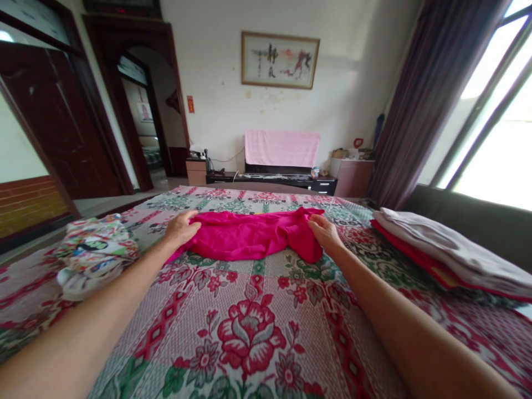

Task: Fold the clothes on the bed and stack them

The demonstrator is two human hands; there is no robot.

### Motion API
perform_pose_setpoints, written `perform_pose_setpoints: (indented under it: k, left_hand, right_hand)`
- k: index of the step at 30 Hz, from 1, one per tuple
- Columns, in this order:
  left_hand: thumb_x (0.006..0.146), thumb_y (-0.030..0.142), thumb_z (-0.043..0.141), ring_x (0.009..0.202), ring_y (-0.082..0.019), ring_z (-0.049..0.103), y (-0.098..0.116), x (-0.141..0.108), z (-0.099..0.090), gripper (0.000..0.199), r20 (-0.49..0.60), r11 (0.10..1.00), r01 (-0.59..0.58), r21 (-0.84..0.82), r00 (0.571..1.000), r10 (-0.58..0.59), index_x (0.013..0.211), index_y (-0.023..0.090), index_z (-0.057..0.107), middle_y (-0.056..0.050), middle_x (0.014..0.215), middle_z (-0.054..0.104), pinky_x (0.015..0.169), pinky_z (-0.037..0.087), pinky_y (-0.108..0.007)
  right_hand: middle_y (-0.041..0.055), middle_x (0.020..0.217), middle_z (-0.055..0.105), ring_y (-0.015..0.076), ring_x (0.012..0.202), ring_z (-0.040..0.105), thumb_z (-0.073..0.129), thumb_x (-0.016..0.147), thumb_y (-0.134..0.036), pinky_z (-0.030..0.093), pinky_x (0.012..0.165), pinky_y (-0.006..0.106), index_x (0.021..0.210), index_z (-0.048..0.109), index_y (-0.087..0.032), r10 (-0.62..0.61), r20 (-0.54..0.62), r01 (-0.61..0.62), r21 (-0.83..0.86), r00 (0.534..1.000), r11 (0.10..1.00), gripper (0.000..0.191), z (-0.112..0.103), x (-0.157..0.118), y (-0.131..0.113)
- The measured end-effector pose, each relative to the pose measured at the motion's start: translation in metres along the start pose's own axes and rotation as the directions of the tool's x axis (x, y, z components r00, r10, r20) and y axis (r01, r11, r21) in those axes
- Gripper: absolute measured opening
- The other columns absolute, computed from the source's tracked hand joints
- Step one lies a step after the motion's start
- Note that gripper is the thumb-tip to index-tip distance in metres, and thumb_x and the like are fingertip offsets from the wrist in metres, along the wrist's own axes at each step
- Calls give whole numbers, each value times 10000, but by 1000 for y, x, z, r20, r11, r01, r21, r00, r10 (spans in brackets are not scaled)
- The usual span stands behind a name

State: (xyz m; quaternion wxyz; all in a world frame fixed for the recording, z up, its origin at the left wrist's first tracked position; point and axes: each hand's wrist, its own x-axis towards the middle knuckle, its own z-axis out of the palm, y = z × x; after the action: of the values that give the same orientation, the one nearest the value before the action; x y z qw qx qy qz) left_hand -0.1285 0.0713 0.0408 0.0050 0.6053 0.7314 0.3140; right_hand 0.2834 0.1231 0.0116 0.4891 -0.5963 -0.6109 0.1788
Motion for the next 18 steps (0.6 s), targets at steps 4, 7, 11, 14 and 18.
perform_pose_setpoints:
  k: [4, 7, 11, 14, 18]
  left_hand:
    - [770, 535, 497, 978, -234, 651, -4, -21, -8, 479, 308, 989, -140, 50, 944, 118, 1026, 199, 722, -43, 1020, 729, 877, 475, -287]
    - [726, 647, 505, 1153, -245, 576, -13, -32, -20, 595, 471, 960, -273, 53, 855, 217, 1105, 231, 697, -42, 1221, 658, 994, 419, -296]
    - [699, 627, 549, 1352, -253, 390, -28, -37, -31, 720, 594, 923, -384, 38, 751, 288, 1312, 249, 559, -63, 1477, 420, 1112, 303, -353]
    - [715, 425, 526, 1338, -234, 413, -36, -34, -28, 586, 590, 907, -420, 27, 739, 325, 1251, 206, 617, -69, 1456, 449, 1126, 282, -327]
    - [650, 209, 425, 1209, -218, 551, -44, -26, -21, 524, 462, 922, -383, 56, 829, 316, 1083, 176, 718, -50, 1272, 628, 1094, 343, -305]
  right_hand:
    - [58, 880, 709, 213, 861, 635, 485, 796, -441, 491, 779, 310, 959, 703, -157, -104, -34, 103, -32, 994, 994, 393, -12, -23, -3]
    - [71, 983, 697, 219, 936, 624, 508, 805, -433, 469, 876, 351, 945, 689, -184, -320, 38, 322, -104, 947, 941, 338, -15, -44, -11]
    - [115, 1241, 601, 262, 1152, 535, 605, 763, -408, 406, 1000, 422, 1152, 627, -190, -526, 232, 570, -202, 818, 796, 446, -9, -64, -20]
    - [141, 1347, 526, 271, 1230, 475, 596, 737, -247, 374, 1039, 425, 1254, 574, -148, -515, 306, 595, -306, 800, 743, 527, -3, -67, -20]
    - [98, 1112, 671, 201, 1061, 582, 443, 716, -43, 410, 981, 324, 1082, 681, -161, -434, 371, 562, -387, 821, 731, 453, -7, -58, -15]
